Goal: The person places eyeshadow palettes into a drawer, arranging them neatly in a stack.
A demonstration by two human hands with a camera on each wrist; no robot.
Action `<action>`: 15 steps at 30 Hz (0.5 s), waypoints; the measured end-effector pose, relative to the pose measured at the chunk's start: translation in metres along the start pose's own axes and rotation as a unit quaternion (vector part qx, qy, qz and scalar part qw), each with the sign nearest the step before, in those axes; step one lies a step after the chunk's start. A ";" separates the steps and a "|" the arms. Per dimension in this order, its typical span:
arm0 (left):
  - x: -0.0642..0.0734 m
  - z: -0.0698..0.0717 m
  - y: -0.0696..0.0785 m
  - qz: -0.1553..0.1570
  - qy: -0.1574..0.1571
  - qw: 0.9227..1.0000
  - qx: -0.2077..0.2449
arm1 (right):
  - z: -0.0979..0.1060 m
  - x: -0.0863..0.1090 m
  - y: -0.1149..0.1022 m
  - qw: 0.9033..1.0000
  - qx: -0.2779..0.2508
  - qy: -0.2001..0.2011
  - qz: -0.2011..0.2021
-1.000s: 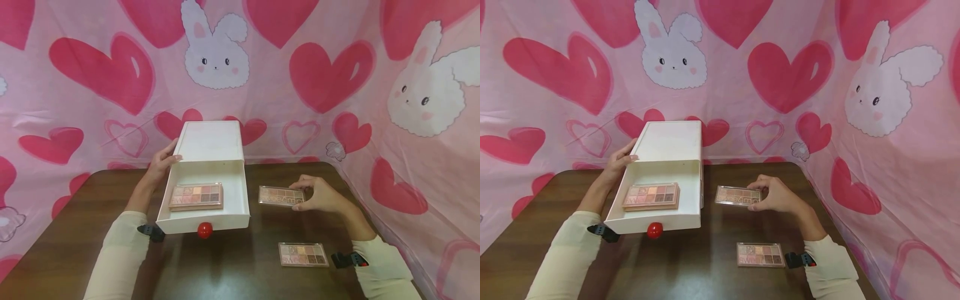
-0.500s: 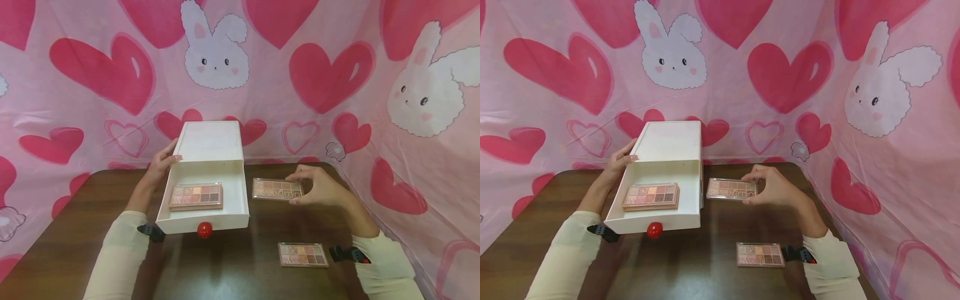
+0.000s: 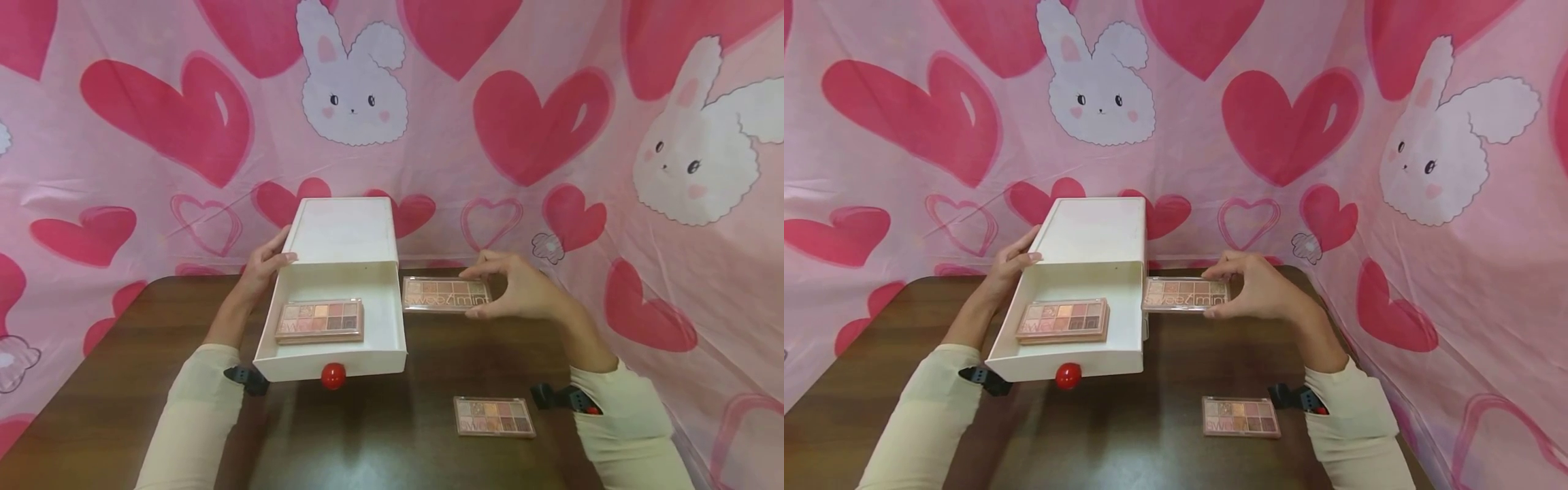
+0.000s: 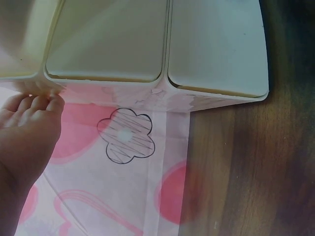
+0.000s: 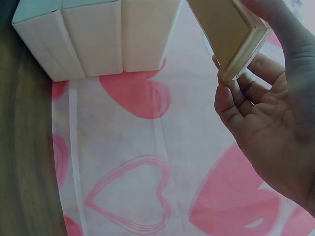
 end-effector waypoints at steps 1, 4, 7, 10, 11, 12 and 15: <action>0.000 0.000 0.000 0.000 0.000 1.000 0.002 | 0.001 0.000 -0.001 1.000 -0.003 0.001 0.002; -0.001 0.000 -0.001 -0.002 -0.001 1.000 0.007 | 0.002 -0.001 -0.003 1.000 -0.007 0.007 0.009; -0.001 0.000 -0.001 -0.004 -0.002 1.000 0.009 | 0.003 -0.003 -0.008 1.000 -0.003 0.011 0.014; -0.001 0.000 -0.001 -0.007 -0.001 1.000 0.010 | 0.002 -0.008 -0.016 1.000 0.003 0.009 0.019; -0.001 0.000 0.000 -0.009 -0.003 1.000 0.010 | 0.001 -0.010 -0.018 1.000 0.003 0.008 0.020; -0.001 0.000 0.000 -0.010 -0.002 1.000 0.010 | 0.000 -0.012 -0.021 1.000 0.002 0.007 0.022; -0.001 0.000 -0.001 -0.012 -0.002 1.000 0.014 | -0.005 -0.019 -0.030 0.999 0.002 0.007 0.037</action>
Point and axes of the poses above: each hand's wrist, its own x-axis away from the middle knuckle, its own z-axis out of the back of the hand, y = z × x, the point moved 8 cm from there along -x, towards the middle knuckle
